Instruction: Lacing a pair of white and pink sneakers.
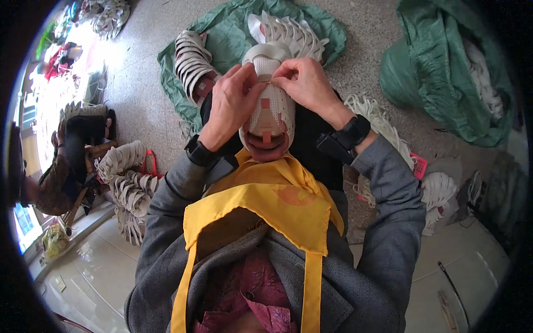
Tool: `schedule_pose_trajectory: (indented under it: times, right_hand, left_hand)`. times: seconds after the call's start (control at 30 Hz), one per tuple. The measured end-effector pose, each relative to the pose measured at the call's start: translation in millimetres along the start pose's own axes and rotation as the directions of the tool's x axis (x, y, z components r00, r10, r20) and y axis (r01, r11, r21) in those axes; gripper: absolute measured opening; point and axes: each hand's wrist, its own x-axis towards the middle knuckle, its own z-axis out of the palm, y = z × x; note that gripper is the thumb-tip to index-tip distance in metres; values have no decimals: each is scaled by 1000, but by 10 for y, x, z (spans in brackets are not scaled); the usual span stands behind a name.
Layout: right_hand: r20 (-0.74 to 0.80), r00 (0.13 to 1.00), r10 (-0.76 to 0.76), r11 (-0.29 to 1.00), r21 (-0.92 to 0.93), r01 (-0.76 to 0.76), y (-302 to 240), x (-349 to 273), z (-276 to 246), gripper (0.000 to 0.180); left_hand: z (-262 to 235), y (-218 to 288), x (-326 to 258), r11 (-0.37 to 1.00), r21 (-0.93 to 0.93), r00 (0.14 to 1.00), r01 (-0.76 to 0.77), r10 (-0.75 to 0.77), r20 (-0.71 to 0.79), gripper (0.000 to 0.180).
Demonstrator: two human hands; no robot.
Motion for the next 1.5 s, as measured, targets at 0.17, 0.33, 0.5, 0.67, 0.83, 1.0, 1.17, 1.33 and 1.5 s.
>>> schedule_pose_trajectory:
  times: [0.17,0.33,0.5,0.67,0.83,1.0,1.17,1.33,1.5]
  right_hand:
    - [16,1000,-27,997,-73,28,-70,-23,-72,12]
    - [-42,993,-110,978,-181,101,-154,-82,-72,12]
    - [-34,980,-194,957,-227,181,-88,-54,-25,9]
    - [-29,972,-232,953,-207,221,-148,-60,9,7]
    - [-36,942,-334,911,-270,312,-77,-18,53,8]
    - [-18,954,-301,934,-209,291,-94,-49,54,5]
    - [-48,954,-296,927,-254,275,-94,-67,113,6]
    - [-40,968,-249,959,-153,240,-134,-131,138,11]
    - [-58,949,-309,917,-284,280,-107,-97,144,11]
  left_hand:
    - [11,49,-24,999,29,999,35,-34,-22,21]
    - [15,41,-54,998,-32,998,53,-54,-35,21]
    - [38,16,-56,995,-81,997,63,-67,-48,22]
    - [42,5,-71,992,-111,995,68,-75,-64,23]
    - [23,21,-81,984,-144,993,107,-113,-30,21]
    - [15,3,-89,981,-152,992,118,-123,-24,21]
    - [23,-30,-146,969,-229,991,96,-114,-66,14]
    - [6,-15,-141,972,-211,990,105,-121,-65,10]
    - [29,-24,-144,965,-232,987,124,-144,-72,11]
